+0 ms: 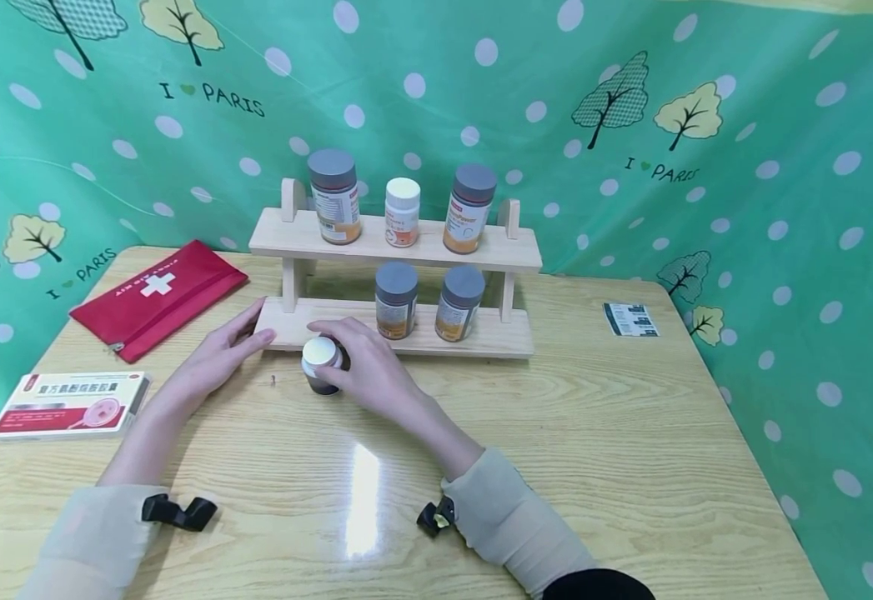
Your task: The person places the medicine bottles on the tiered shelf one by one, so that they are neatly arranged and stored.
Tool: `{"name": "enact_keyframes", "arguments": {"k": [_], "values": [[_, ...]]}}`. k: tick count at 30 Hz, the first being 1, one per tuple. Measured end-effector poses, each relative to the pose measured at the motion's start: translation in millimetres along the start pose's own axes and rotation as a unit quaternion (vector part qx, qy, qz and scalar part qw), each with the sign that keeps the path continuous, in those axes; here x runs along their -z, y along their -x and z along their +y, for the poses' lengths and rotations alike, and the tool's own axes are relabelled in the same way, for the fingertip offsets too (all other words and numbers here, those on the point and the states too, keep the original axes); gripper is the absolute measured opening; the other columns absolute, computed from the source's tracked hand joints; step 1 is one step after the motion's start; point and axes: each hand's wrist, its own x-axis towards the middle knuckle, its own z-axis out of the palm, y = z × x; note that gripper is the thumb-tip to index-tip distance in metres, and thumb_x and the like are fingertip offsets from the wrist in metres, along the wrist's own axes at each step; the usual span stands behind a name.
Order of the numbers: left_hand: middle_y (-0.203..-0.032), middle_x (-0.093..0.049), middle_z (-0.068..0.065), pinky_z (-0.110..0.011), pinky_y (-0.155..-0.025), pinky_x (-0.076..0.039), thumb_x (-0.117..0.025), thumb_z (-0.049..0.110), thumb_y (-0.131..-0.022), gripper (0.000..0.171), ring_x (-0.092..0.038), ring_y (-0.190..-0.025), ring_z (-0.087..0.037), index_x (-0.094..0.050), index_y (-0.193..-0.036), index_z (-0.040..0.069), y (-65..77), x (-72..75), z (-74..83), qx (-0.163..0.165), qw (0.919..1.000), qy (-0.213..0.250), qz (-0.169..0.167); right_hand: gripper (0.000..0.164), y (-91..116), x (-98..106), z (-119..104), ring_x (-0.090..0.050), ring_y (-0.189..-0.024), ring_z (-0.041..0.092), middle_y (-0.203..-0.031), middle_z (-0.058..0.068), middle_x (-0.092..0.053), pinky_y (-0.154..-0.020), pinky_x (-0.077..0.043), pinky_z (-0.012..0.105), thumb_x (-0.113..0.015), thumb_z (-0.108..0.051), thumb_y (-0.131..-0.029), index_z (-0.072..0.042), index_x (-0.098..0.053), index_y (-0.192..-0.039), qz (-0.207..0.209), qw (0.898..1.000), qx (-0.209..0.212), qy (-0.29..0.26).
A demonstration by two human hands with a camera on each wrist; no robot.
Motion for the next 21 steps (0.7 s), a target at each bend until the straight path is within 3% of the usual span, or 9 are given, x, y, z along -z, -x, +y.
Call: {"name": "enact_keyframes", "arguments": {"k": [13,18,21], "values": [[-0.175,-0.011,-0.008,-0.063,-0.13,-0.011,-0.055,0.052,-0.103,0.082,-0.005,-0.163,-0.037,-0.009,-0.167,0.029,2.5,-1.3,2.9,-0.007,1.0,0.002,0.001,0.052,1,2,-4,-0.064,-0.113,0.015,-0.131,0.004,-0.068,-0.094,-0.056,0.033,-0.081,-0.016,-0.09,-0.015,-0.065,-0.139,0.001,1.0,0.0,0.001],[-0.175,-0.009,-0.008,-0.064,-0.129,-0.01,-0.054,0.054,-0.103,0.083,-0.004,-0.162,-0.038,-0.007,-0.167,0.029,2.7,-0.6,3.1,-0.005,1.0,0.0,0.0,0.051,-1,11,-13,-0.066,-0.11,0.017,-0.129,0.006,-0.068,-0.095,-0.06,0.037,-0.08,-0.014,-0.09,-0.012,-0.064,-0.139,-0.002,1.0,0.016,-0.011],[-0.176,-0.008,-0.006,-0.064,-0.129,-0.01,-0.054,0.056,-0.102,0.084,-0.003,-0.163,-0.038,-0.008,-0.167,0.03,3.4,0.1,3.1,0.0,1.0,0.0,-0.001,0.051,-3,20,-20,-0.068,-0.111,0.017,-0.127,0.006,-0.068,-0.095,-0.061,0.033,-0.081,-0.014,-0.09,-0.011,-0.065,-0.138,-0.003,1.0,0.026,-0.008]]}}
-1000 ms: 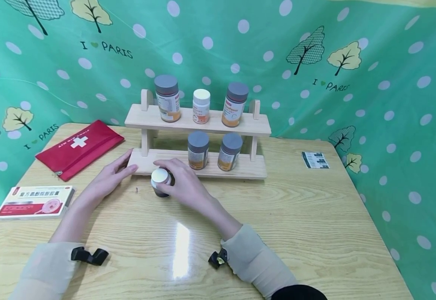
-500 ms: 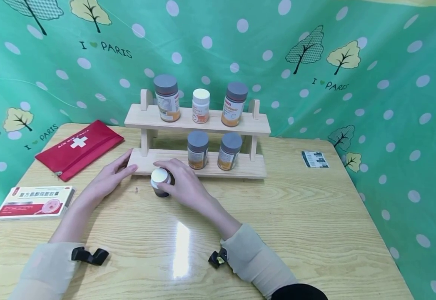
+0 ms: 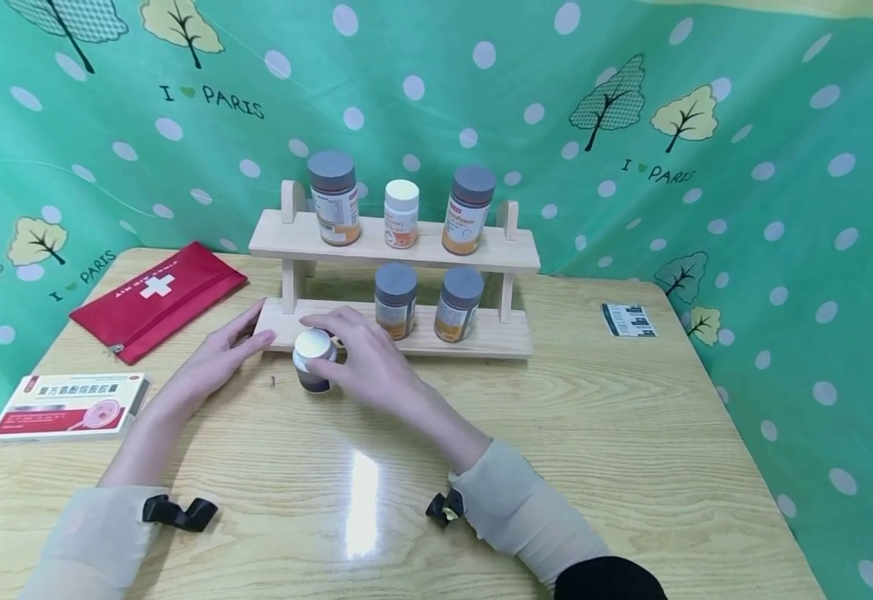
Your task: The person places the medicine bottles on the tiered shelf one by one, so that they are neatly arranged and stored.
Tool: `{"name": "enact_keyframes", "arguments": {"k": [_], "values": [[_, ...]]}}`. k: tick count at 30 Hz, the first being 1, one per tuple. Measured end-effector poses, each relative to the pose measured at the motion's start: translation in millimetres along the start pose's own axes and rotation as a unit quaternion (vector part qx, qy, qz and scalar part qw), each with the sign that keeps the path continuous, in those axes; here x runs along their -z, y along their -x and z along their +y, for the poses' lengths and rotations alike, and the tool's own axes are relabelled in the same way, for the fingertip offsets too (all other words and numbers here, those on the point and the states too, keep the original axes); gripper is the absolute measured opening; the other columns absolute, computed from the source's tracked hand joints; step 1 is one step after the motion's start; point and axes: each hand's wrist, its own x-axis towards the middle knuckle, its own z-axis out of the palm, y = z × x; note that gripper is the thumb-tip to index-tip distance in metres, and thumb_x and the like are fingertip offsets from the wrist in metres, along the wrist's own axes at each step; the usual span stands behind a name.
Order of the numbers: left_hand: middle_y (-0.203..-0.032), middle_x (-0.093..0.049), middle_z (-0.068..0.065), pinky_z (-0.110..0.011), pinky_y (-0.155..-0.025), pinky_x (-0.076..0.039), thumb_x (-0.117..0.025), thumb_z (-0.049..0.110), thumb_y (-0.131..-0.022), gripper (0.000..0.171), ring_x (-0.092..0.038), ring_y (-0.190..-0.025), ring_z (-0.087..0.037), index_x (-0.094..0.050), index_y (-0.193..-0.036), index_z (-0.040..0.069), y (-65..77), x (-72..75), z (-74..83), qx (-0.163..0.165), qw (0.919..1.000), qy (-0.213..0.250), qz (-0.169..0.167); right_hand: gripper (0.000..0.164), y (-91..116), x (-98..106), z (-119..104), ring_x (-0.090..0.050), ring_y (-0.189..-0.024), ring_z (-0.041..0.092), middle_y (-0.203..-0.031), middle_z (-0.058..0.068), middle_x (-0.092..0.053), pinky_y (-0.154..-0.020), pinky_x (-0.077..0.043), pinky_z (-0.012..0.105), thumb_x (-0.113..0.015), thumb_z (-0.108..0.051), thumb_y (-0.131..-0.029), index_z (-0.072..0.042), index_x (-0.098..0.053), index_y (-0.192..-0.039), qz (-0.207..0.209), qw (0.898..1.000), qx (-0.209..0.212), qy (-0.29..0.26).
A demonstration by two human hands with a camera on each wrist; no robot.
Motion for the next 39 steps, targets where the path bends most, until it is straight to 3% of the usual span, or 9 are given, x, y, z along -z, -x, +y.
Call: {"name": "enact_keyframes", "arguments": {"k": [14,22,30,35,39], "values": [[-0.175,-0.009,-0.009,-0.063,-0.129,-0.01,-0.054,0.053,-0.103,0.083,-0.005,-0.162,-0.039,-0.007,-0.167,0.028,-0.5,1.5,-2.6,-0.002,1.0,0.003,0.002,0.047,-26,47,-28,-0.068,-0.107,0.015,-0.122,0.008,-0.068,-0.094,-0.059,0.021,-0.079,-0.012,-0.09,-0.006,-0.067,-0.135,-0.014,0.999,0.026,0.013],[-0.175,-0.01,-0.011,-0.066,-0.128,-0.01,-0.054,0.053,-0.103,0.082,-0.005,-0.162,-0.04,-0.008,-0.166,0.031,-1.1,2.0,-2.9,0.002,1.0,-0.003,0.004,0.048,-48,68,-31,-0.07,-0.109,0.018,-0.128,0.009,-0.066,-0.094,-0.06,0.027,-0.081,-0.014,-0.089,-0.007,-0.067,-0.135,-0.026,0.999,0.009,0.045],[-0.175,-0.01,-0.009,-0.065,-0.129,-0.009,-0.055,0.058,-0.101,0.084,-0.004,-0.163,-0.038,-0.009,-0.166,0.032,1.5,1.5,-1.6,0.005,1.0,-0.005,0.005,0.043,-63,76,-22,-0.066,-0.113,0.017,-0.13,0.009,-0.067,-0.096,-0.06,0.03,-0.079,-0.015,-0.091,-0.007,-0.069,-0.132,-0.041,0.998,-0.013,0.051],[-0.175,-0.008,-0.009,-0.066,-0.128,-0.009,-0.053,0.058,-0.102,0.084,-0.003,-0.162,-0.039,-0.008,-0.166,0.031,1.8,0.7,-0.5,0.004,1.0,-0.008,0.004,0.04,-70,76,-15,-0.065,-0.11,0.016,-0.126,0.007,-0.071,-0.097,-0.057,0.035,-0.081,-0.02,-0.09,-0.009,-0.072,-0.127,-0.038,0.995,-0.008,0.092],[-0.176,-0.008,-0.009,-0.065,-0.129,-0.009,-0.053,0.059,-0.102,0.084,-0.002,-0.163,-0.038,-0.007,-0.166,0.031,2.5,0.4,0.9,-0.001,0.9999,-0.011,0.001,0.039,-73,75,-11,-0.065,-0.112,0.015,-0.125,0.005,-0.072,-0.098,-0.056,0.033,-0.081,-0.022,-0.089,-0.01,-0.073,-0.126,-0.041,0.993,-0.014,0.108]]}}
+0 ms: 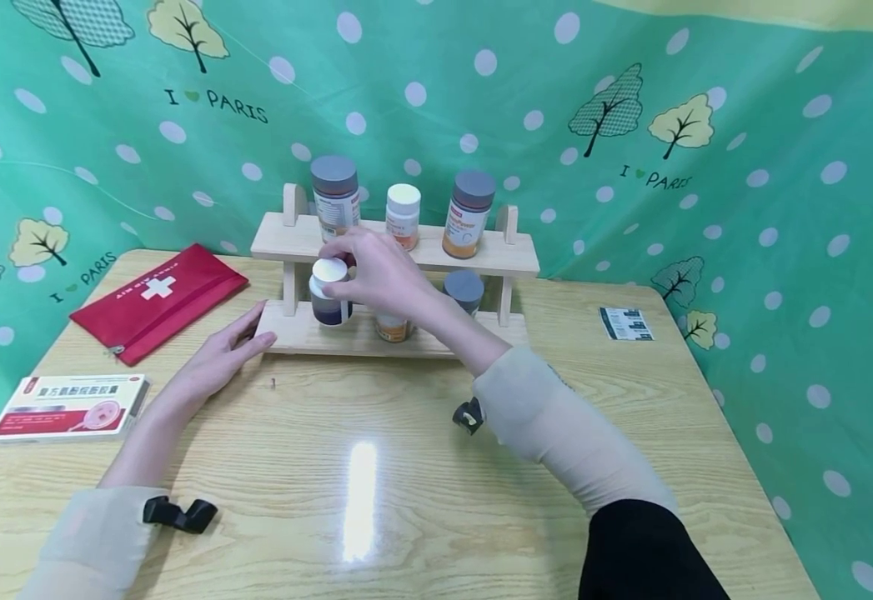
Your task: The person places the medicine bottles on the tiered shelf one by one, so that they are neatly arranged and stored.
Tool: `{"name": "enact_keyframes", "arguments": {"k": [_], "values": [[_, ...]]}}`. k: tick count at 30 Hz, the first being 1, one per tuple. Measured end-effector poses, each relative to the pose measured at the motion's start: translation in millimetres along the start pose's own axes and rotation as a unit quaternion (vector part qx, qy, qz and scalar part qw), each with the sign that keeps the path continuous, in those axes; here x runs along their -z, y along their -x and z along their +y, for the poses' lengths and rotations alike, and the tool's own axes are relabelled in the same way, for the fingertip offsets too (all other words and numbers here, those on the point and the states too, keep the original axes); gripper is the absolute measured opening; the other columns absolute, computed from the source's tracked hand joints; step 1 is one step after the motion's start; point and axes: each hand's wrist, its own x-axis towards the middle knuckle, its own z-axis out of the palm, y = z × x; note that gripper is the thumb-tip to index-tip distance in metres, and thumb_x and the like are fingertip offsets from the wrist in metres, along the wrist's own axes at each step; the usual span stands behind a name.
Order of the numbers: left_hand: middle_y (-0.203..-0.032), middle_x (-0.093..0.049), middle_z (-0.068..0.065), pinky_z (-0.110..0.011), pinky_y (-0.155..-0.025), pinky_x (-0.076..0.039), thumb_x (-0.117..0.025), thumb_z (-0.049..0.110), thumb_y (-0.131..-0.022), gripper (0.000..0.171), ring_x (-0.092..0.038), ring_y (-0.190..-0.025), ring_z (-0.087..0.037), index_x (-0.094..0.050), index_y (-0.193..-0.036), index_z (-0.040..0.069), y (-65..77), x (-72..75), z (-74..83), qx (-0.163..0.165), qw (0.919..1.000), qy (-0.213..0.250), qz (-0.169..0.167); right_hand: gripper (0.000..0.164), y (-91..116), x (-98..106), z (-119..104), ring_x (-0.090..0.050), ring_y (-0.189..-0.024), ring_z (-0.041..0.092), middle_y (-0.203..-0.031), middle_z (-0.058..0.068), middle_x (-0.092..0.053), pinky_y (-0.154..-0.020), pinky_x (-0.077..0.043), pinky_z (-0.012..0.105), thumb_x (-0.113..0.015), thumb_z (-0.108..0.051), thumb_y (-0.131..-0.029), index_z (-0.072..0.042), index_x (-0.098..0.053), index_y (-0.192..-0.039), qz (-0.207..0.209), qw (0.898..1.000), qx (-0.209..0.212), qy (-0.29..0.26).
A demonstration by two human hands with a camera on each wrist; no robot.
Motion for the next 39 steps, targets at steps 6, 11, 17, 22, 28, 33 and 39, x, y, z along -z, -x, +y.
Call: {"name": "enact_keyframes", "arguments": {"k": [6,11,17,22,28,33,39], "values": [[-0.176,-0.008,-0.009,-0.065,-0.129,-0.01,-0.053,0.059,-0.102,0.084,-0.003,-0.163,-0.038,-0.007,-0.167,0.031,-0.2,0.2,-0.4,0.001,1.0,0.0,0.001,0.039,-5,-3,3,-0.066,-0.11,0.015,-0.124,0.005,-0.073,-0.095,-0.057,0.029,-0.082,-0.022,-0.089,-0.01,-0.073,-0.125,-0.014,1.0,-0.003,0.023],[-0.176,-0.008,-0.009,-0.065,-0.129,-0.01,-0.053,0.059,-0.102,0.084,-0.003,-0.163,-0.038,-0.007,-0.166,0.032,-0.9,-0.2,-0.3,0.002,1.0,0.0,0.002,0.042,-6,-8,6,-0.067,-0.111,0.014,-0.127,0.005,-0.073,-0.094,-0.058,0.028,-0.083,-0.024,-0.088,-0.01,-0.073,-0.126,-0.024,0.998,-0.006,0.051],[-0.176,-0.008,-0.008,-0.065,-0.129,-0.009,-0.053,0.058,-0.102,0.084,-0.003,-0.163,-0.038,-0.008,-0.167,0.031,-1.2,-0.4,-0.6,0.0,1.0,0.002,0.003,0.041,-6,-11,8,-0.068,-0.11,0.013,-0.124,0.004,-0.074,-0.093,-0.057,0.027,-0.084,-0.023,-0.088,-0.01,-0.073,-0.125,-0.033,0.997,-0.003,0.066],[-0.176,-0.008,-0.008,-0.065,-0.129,-0.01,-0.053,0.059,-0.102,0.084,-0.003,-0.163,-0.038,-0.008,-0.167,0.031,-1.2,-0.7,-1.7,-0.001,1.0,0.001,0.004,0.042,-6,-12,9,-0.069,-0.11,0.014,-0.125,0.005,-0.074,-0.092,-0.058,0.027,-0.084,-0.025,-0.088,-0.01,-0.073,-0.126,-0.043,0.996,0.002,0.077],[-0.176,-0.008,-0.009,-0.066,-0.128,-0.011,-0.054,0.056,-0.102,0.082,-0.003,-0.162,-0.039,-0.008,-0.166,0.033,-1.2,-0.8,-0.7,-0.001,1.0,-0.002,0.005,0.044,-7,-13,9,-0.069,-0.11,0.015,-0.127,0.005,-0.074,-0.091,-0.058,0.028,-0.084,-0.027,-0.088,-0.011,-0.073,-0.127,-0.057,0.995,-0.001,0.086],[-0.175,-0.008,-0.01,-0.067,-0.128,-0.011,-0.054,0.054,-0.103,0.081,-0.004,-0.162,-0.04,-0.008,-0.166,0.032,-1.4,-1.1,-0.1,-0.003,1.0,0.0,0.005,0.045,-7,-13,8,-0.07,-0.109,0.015,-0.127,0.005,-0.074,-0.089,-0.059,0.028,-0.084,-0.027,-0.088,-0.011,-0.073,-0.128,-0.061,0.994,-0.007,0.09],[-0.175,-0.009,-0.01,-0.066,-0.128,-0.012,-0.054,0.056,-0.103,0.082,-0.004,-0.162,-0.04,-0.008,-0.166,0.032,-2.0,-0.9,-1.7,-0.002,1.0,-0.002,0.006,0.045,-9,-14,7,-0.071,-0.105,0.014,-0.124,0.005,-0.075,-0.087,-0.059,0.028,-0.084,-0.027,-0.087,-0.01,-0.073,-0.127,-0.06,0.994,-0.006,0.091]]}}
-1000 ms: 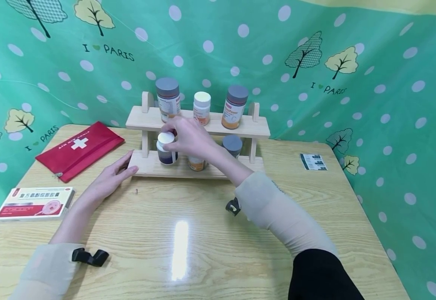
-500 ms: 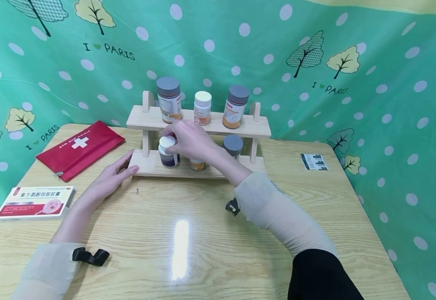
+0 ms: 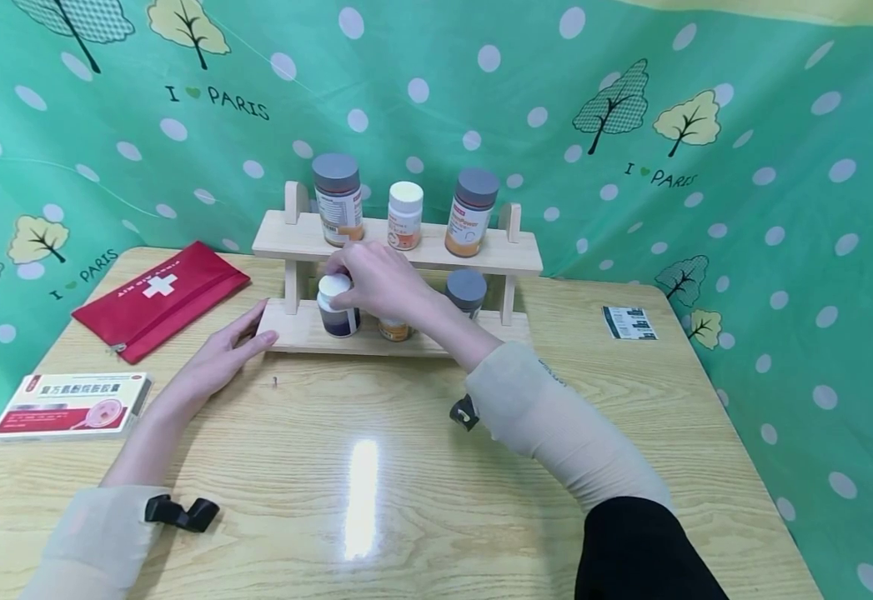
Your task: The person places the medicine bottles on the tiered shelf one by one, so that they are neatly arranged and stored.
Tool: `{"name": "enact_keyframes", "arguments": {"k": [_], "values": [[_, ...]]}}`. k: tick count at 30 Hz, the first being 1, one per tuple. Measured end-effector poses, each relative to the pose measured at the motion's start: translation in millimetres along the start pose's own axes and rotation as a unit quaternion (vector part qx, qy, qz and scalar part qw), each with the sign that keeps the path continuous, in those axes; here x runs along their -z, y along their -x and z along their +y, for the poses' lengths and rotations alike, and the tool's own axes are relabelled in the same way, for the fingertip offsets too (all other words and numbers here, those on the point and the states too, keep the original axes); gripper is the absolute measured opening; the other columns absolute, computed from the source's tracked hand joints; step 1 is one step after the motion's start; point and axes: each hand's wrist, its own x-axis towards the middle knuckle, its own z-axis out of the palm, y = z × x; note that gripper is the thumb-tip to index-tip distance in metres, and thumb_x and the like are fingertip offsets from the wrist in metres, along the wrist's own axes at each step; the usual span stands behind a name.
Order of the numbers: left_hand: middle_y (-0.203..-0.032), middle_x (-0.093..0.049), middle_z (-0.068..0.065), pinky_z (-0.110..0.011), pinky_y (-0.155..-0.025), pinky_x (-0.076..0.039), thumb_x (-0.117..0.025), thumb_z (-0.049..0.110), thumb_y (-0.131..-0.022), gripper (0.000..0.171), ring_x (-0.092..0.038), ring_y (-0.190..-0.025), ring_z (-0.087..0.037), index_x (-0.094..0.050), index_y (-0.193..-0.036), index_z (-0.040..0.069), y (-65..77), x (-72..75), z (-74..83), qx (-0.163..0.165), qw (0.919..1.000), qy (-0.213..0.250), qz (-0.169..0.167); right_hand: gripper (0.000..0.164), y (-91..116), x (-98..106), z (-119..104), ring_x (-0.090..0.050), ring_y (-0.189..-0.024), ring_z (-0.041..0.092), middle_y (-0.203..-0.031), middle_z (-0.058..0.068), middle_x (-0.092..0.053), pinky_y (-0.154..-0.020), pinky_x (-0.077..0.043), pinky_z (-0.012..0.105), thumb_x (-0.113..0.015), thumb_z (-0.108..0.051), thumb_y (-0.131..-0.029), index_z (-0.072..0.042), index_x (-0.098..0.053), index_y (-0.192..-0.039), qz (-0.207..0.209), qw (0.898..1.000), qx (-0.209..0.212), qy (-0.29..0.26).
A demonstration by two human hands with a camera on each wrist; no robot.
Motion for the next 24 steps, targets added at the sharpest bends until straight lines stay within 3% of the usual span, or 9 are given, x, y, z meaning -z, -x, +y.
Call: {"name": "enact_keyframes", "arguments": {"k": [24], "values": [[-0.176,-0.008,-0.008,-0.066,-0.128,-0.01,-0.053,0.059,-0.102,0.084,-0.003,-0.163,-0.039,-0.007,-0.167,0.031,0.8,0.5,0.6,0.004,1.0,0.004,-0.002,0.048,0.3,-1.8,-4.1,-0.071,-0.104,0.014,-0.12,0.004,-0.076,-0.089,-0.06,0.029,-0.087,-0.031,-0.084,-0.011,-0.074,-0.126,0.014,1.0,-0.006,0.01]]}}
